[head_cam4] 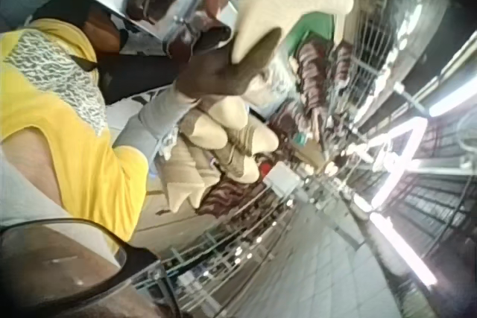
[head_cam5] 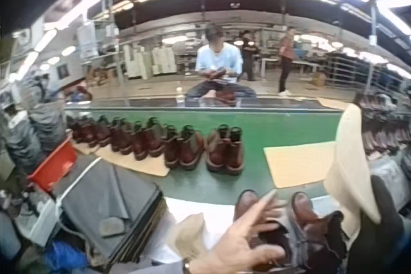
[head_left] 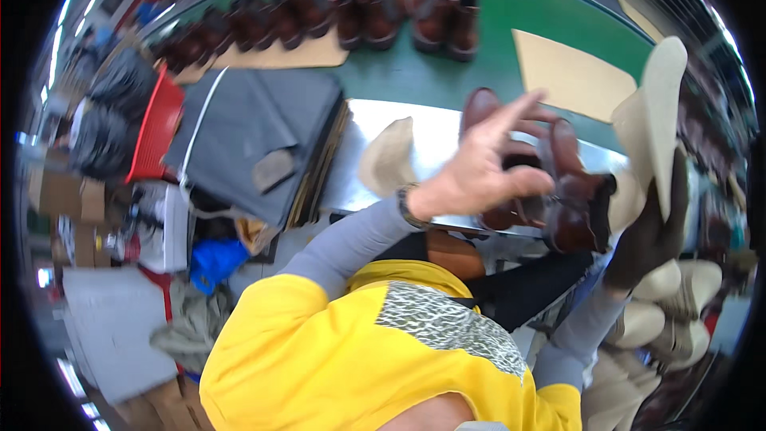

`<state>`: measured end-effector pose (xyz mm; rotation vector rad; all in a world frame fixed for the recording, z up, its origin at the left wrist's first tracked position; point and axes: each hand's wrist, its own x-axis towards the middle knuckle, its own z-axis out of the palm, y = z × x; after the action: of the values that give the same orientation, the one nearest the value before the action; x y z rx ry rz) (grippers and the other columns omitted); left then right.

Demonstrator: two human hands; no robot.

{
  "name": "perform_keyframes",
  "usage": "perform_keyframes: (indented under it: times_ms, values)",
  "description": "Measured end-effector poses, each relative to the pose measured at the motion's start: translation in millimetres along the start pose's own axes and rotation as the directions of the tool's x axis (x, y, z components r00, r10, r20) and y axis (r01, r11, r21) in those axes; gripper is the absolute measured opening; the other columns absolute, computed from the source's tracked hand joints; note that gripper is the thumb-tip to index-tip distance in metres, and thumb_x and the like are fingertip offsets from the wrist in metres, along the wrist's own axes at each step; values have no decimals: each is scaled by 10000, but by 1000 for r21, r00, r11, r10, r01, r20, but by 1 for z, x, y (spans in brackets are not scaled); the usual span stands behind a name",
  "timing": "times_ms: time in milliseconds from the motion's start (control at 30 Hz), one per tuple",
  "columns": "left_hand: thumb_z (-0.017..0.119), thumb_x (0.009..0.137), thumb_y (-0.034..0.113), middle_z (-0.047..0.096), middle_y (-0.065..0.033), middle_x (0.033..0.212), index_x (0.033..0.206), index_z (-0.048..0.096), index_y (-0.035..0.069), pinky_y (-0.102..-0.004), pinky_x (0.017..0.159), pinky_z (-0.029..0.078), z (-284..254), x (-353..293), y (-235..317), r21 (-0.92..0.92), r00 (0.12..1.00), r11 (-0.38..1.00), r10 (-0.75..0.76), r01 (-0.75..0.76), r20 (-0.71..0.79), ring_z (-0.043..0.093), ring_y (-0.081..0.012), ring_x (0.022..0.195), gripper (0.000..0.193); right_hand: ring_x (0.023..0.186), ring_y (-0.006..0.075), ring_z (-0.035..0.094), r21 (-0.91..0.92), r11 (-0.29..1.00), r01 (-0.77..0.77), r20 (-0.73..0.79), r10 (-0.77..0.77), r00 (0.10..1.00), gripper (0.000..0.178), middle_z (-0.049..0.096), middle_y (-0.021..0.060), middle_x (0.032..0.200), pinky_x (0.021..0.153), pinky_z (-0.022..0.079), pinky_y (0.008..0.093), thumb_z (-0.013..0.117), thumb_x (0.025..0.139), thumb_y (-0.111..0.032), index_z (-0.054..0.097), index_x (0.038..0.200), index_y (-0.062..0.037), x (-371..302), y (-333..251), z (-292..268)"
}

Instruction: Inspecting, cleaning, and assembling shoe components on a production line.

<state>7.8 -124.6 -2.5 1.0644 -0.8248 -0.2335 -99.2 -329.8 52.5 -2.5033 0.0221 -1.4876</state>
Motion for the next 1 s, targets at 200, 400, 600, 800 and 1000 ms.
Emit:
perform_keyframes:
  times_ms: [200, 400, 600, 800, 1000]
  values:
    - [625, 881, 58, 616, -99, 1115, 1332, 440, -62, -288, 888, 468, -34, -42, 88, 354, 891, 927, 261, -125, -370, 598, -166, 997, 502, 1152, 369, 544, 448, 870, 207, 533, -445, 720, 614, 562, 165, 1295, 967, 432, 461, 726, 761, -214, 515, 1297, 0, 16, -107, 43]
    - [661, 763, -58, 603, -88, 909, 1079, 656, 43, -344, 685, 503, -167, -110, 164, 934, 633, -217, 774, 283, -12, 615, -240, 779, 333, 1174, 338, 509, 753, 570, 328, 446, -809, 382, 494, 546, 132, 1281, 995, 411, 440, 730, 689, -122, 601, 1166, -99, 26, -180, 117]
    - [624, 740, -74, 569, -70, 876, 1064, 683, 131, -378, 672, 500, -213, -184, 162, 696, 770, -437, 578, 570, -268, 596, -262, 784, 388, 1240, 408, 439, 654, 570, 498, 476, -821, 315, 425, 453, 164, 1384, 1024, 376, 483, 634, 730, -56, 613, 1152, -106, -7, -224, 210]
    - [631, 704, -32, 578, -40, 876, 1018, 687, 147, -359, 674, 509, -225, -211, 140, 678, 827, -489, 435, 549, -356, 592, -241, 806, 365, 1108, 376, 504, 318, 886, 337, 671, -462, 580, 412, 502, 183, 1271, 928, 409, 466, 620, 767, -119, 550, 1149, 19, -8, -231, 216]
    - [580, 736, 2, 612, -55, 1063, 1126, 624, 67, -345, 819, 523, -248, -194, 127, 886, 977, -416, 34, 207, -213, 612, -253, 996, 398, 1141, 342, 516, 887, 408, 218, 338, -893, 298, 464, 546, 145, 1226, 989, 415, 421, 714, 758, -163, 569, 1190, -81, -20, -268, 210]
